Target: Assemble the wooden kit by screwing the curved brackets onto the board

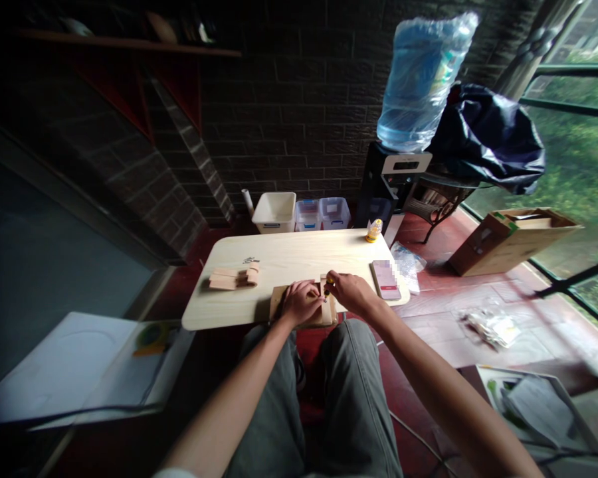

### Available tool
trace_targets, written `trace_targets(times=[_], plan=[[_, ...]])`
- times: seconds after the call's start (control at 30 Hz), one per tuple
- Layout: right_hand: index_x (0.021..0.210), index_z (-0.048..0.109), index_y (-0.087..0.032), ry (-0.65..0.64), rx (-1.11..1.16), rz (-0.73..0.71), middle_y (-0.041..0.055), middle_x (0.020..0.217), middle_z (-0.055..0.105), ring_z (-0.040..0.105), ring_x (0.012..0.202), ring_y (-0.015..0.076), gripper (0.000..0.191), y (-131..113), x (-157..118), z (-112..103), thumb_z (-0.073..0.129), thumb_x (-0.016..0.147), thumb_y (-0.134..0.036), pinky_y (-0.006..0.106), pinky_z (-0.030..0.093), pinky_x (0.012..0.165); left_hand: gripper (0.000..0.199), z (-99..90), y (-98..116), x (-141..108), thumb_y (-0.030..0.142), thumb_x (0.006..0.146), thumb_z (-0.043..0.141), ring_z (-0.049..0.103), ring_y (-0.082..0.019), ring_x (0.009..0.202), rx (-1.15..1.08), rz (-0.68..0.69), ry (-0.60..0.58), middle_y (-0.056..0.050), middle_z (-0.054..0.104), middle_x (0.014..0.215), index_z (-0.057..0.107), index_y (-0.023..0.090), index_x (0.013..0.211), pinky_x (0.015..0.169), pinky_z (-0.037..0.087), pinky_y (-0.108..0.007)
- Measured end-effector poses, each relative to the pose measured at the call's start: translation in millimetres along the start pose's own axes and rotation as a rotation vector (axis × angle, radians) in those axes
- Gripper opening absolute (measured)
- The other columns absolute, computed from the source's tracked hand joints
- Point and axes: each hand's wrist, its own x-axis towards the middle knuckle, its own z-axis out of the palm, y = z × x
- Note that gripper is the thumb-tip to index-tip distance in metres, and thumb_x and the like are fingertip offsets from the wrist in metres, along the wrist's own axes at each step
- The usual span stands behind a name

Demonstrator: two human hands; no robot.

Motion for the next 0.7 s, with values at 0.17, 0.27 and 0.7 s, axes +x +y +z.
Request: trace_targets(times=[0.17, 0.27, 0.7], plan=[[0.112, 0.059, -0.022, 0.007, -0.054, 0.059, 0.0093, 0.098, 0.076, 0.071, 0.083, 0.0222, 0.031, -3.0, 0.9, 0.6, 0.040, 0.106, -0.046, 0.028, 0.034, 0.064, 0.013, 2.0, -1.4, 0.2, 0.043, 0.084, 0.068, 0.051, -0.023, 0.132, 0.004, 0.008, 0.006, 0.001, 0.066, 0.130, 0.069, 0.030, 0.084, 0.116, 0.034, -0.044], [0.108, 0.059, -0.021, 0.011, -0.062, 0.034, 0.0091, 0.098, 0.075, 0.070, 0.083, 0.0219, 0.029, -2.3, 1.5, -0.4, 0.041, 0.105, -0.044, 0.028, 0.035, 0.065, 0.012, 3.4, -3.1, 0.6, 0.042, 0.084, 0.069, 0.051, -0.023, 0.133, 0.012, 0.026, 0.003, 0.001, 0.066, 0.130, 0.068, 0.030, 0.085, 0.116, 0.034, -0.043], [0.113, 0.055, -0.020, -0.024, -0.108, 0.049, 0.0113, 0.101, 0.075, 0.071, 0.086, 0.0237, 0.029, -6.1, 4.8, 4.7, 0.037, 0.107, -0.042, 0.029, 0.037, 0.065, 0.014, 1.8, -3.2, -0.1, 0.044, 0.085, 0.068, 0.050, -0.023, 0.133, 0.012, 0.014, 0.001, 0.001, 0.065, 0.133, 0.070, 0.030, 0.084, 0.117, 0.033, -0.044]])
